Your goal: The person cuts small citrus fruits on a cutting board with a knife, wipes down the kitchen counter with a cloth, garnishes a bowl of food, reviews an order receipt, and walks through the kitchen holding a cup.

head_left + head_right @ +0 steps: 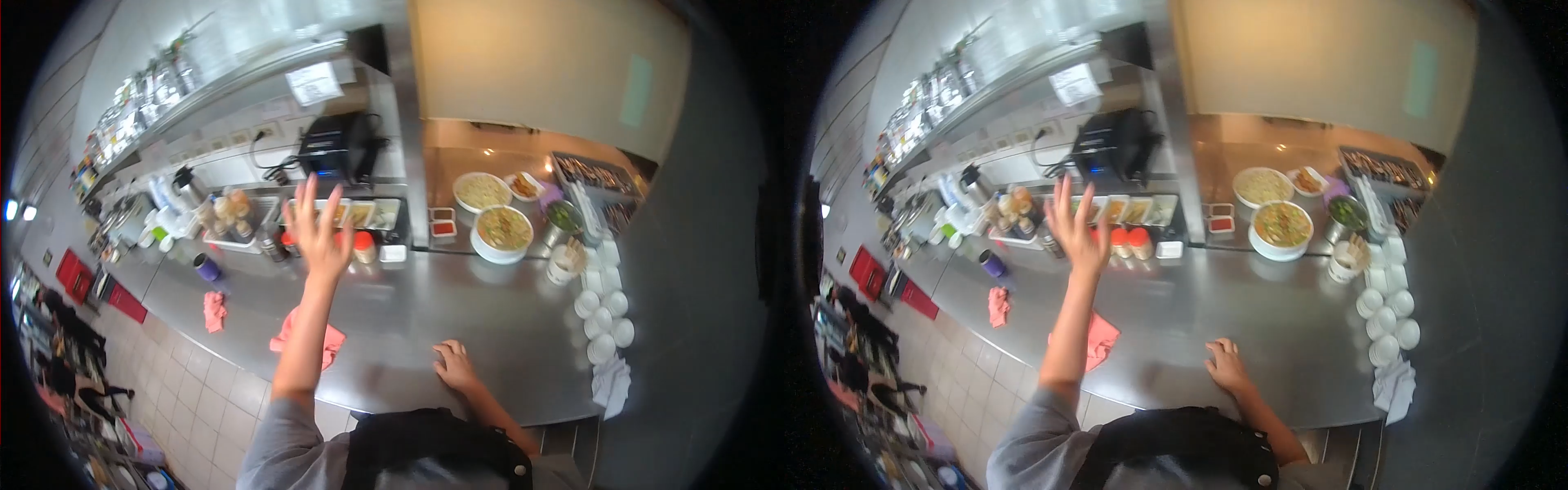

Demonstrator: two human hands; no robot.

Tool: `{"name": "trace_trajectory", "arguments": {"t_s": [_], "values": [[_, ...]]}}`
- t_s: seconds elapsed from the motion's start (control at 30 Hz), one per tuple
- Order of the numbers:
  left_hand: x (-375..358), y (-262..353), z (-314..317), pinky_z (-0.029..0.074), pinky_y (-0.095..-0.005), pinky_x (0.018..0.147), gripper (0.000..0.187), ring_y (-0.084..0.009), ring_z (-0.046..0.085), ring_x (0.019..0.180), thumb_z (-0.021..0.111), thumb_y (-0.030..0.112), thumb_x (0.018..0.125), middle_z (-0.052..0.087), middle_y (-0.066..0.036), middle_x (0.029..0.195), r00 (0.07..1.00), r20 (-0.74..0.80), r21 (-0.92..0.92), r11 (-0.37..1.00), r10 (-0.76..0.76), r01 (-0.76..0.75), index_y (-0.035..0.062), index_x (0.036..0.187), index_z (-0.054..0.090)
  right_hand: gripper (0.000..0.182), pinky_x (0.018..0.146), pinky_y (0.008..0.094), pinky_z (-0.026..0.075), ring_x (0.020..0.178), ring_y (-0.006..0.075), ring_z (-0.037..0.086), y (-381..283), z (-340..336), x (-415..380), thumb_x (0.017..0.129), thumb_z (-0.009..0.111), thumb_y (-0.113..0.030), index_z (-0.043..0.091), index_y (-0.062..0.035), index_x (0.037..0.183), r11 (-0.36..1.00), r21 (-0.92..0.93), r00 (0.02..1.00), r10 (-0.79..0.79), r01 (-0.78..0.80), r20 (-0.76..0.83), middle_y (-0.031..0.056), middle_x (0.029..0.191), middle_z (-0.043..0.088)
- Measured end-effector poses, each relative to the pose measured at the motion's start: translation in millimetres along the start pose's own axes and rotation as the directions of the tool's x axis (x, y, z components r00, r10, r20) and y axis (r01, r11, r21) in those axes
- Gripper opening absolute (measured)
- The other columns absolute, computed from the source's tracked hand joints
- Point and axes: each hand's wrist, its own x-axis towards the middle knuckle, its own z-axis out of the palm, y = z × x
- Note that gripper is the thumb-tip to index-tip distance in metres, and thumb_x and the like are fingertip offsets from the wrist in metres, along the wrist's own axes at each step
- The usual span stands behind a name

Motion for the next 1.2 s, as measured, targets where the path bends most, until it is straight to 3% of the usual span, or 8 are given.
{"name": "trace_trajectory", "arguments": {"t_s": [0.23,0.4,0.43,0.5,0.7,0.93,1.03,1.2], "values": [[-311,-58,-84,0.007,-0.0631,0.116,0.059,-0.0387,0.012,0.150,0.052,0.045,0.097,0.019,-0.015,0.162,0.221,0.504,0.721,0.548,-0.835,0.424,0.0168,0.149,0.042,0.033,0.098,0.0430,0.046,0.114,0.0361,0.054,22,-32,-18,0.090,0.062,-0.015,0.061,-0.0073,0.121,0.967,0.253,0.999,0.033,-0.029,-0.009,0.0175,0.121,0.056],[-353,2,-94,0.026,-0.0551,0.112,0.053,-0.0457,0.039,0.133,0.052,0.040,0.098,0.043,-0.025,0.144,0.028,0.878,0.337,0.658,-0.478,0.674,0.0019,0.134,0.053,0.028,0.095,0.0413,0.047,0.114,0.0356,0.055,0,-26,4,0.091,0.061,-0.014,0.063,-0.0068,0.118,0.946,0.312,0.995,0.063,-0.083,0.073,0.0173,0.115,0.059],[-379,42,-82,0.027,-0.0563,0.111,0.051,-0.0427,0.043,0.129,0.053,0.040,0.097,0.049,-0.024,0.135,0.440,0.828,0.083,0.852,-0.348,0.517,0.0020,0.131,0.053,0.027,0.095,0.0417,0.047,0.112,0.0344,0.057,-14,-20,12,0.093,0.060,-0.016,0.063,-0.0060,0.118,0.958,0.286,1.000,-0.014,0.010,0.010,0.0167,0.117,0.060],[-346,107,-75,0.019,-0.0611,0.115,0.064,-0.0394,0.030,0.142,0.054,0.047,0.095,0.039,-0.022,0.149,0.176,0.984,-0.087,0.788,-0.028,0.610,0.0062,0.143,0.043,0.028,0.096,0.0421,0.046,0.110,0.0332,0.058,-38,0,22,0.094,0.060,-0.017,0.064,-0.0051,0.119,0.956,0.271,0.993,-0.107,0.116,-0.046,0.0161,0.118,0.060],[-303,107,-89,0.014,-0.0695,0.113,0.026,-0.0263,0.047,0.136,0.061,0.030,0.094,0.059,-0.009,0.135,0.414,0.910,-0.169,0.887,-0.027,0.430,0.0115,0.110,0.071,0.050,0.115,0.0501,0.028,0.140,0.0351,0.038,-4,19,17,0.098,0.051,-0.036,0.050,-0.0125,0.143,0.847,-0.249,0.880,-0.426,0.470,0.212,0.0159,0.152,0.041],[-280,47,-127,0.046,-0.0437,0.100,0.020,-0.0304,0.063,0.111,0.059,0.009,0.091,0.069,-0.013,0.114,0.414,0.802,0.042,0.731,-0.431,0.681,0.0076,0.106,0.071,0.058,0.119,0.0536,0.017,0.147,0.0425,0.020,113,-86,86,0.103,0.038,-0.042,0.039,-0.0048,0.148,0.765,-0.569,0.898,0.029,-0.302,-0.438,0.0267,0.157,0.025],[-287,65,-117,0.050,-0.0413,0.095,0.019,-0.0354,0.064,0.107,0.060,0.007,0.089,0.068,-0.015,0.114,0.326,0.747,0.020,0.510,-0.579,0.860,0.0012,0.105,0.069,0.067,0.120,0.0558,0.011,0.149,0.0437,0.014,27,-67,122,0.101,0.040,-0.045,0.028,-0.0043,0.153,0.800,-0.543,0.749,0.519,-0.256,0.412,0.0275,0.160,0.016],[-293,106,-67,0.042,-0.0455,0.105,0.037,-0.0359,0.051,0.126,0.063,0.019,0.091,0.057,-0.015,0.136,0.464,0.789,-0.123,0.637,-0.403,0.761,0.0062,0.126,0.061,0.059,0.118,0.0555,0.019,0.147,0.0397,0.024,-20,48,34,0.101,0.044,-0.036,0.035,-0.0053,0.151,0.929,-0.226,0.954,-0.268,0.293,0.134,0.0274,0.156,0.028]]}}
